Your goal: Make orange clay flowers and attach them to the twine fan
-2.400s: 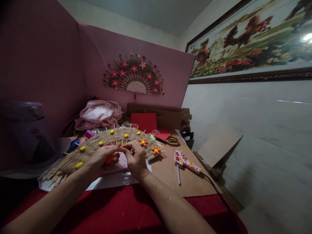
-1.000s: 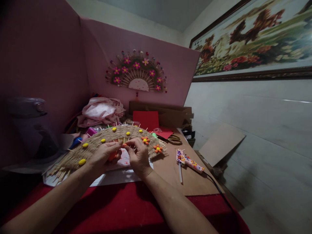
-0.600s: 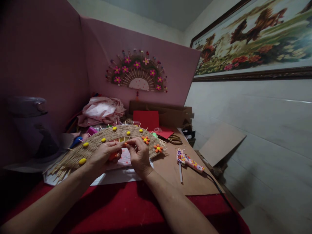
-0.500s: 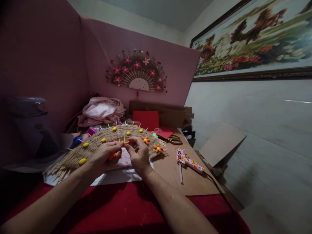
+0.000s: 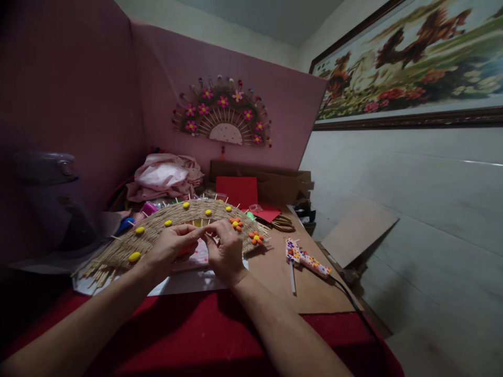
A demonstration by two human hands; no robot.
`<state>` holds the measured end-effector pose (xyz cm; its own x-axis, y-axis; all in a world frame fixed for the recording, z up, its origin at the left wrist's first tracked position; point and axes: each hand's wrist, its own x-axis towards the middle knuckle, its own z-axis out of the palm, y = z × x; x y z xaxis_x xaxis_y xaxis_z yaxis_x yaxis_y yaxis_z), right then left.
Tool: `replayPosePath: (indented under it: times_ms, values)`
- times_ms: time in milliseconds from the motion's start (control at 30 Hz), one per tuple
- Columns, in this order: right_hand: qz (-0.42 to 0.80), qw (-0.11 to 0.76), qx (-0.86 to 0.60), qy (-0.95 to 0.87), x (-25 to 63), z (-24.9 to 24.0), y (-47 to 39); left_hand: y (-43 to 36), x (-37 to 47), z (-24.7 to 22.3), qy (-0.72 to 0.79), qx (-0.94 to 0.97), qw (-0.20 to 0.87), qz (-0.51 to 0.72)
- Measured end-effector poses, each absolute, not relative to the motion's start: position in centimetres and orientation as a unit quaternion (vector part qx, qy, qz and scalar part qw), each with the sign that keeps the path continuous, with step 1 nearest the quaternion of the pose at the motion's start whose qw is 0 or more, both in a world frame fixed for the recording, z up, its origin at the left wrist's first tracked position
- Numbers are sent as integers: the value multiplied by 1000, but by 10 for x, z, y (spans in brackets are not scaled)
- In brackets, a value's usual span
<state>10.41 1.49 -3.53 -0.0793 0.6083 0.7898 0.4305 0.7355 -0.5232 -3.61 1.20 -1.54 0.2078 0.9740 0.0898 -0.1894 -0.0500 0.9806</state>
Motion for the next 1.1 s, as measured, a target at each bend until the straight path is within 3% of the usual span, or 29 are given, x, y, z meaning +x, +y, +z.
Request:
replayPosePath:
  times_ms: [700, 1100]
  values:
    - [150, 603, -327, -712, 105, -33, 17, 12, -38, -15, 353, 479, 629, 501]
    - [150, 590, -344, -714, 105, -34, 17, 11, -36, -12, 373, 502, 585, 516]
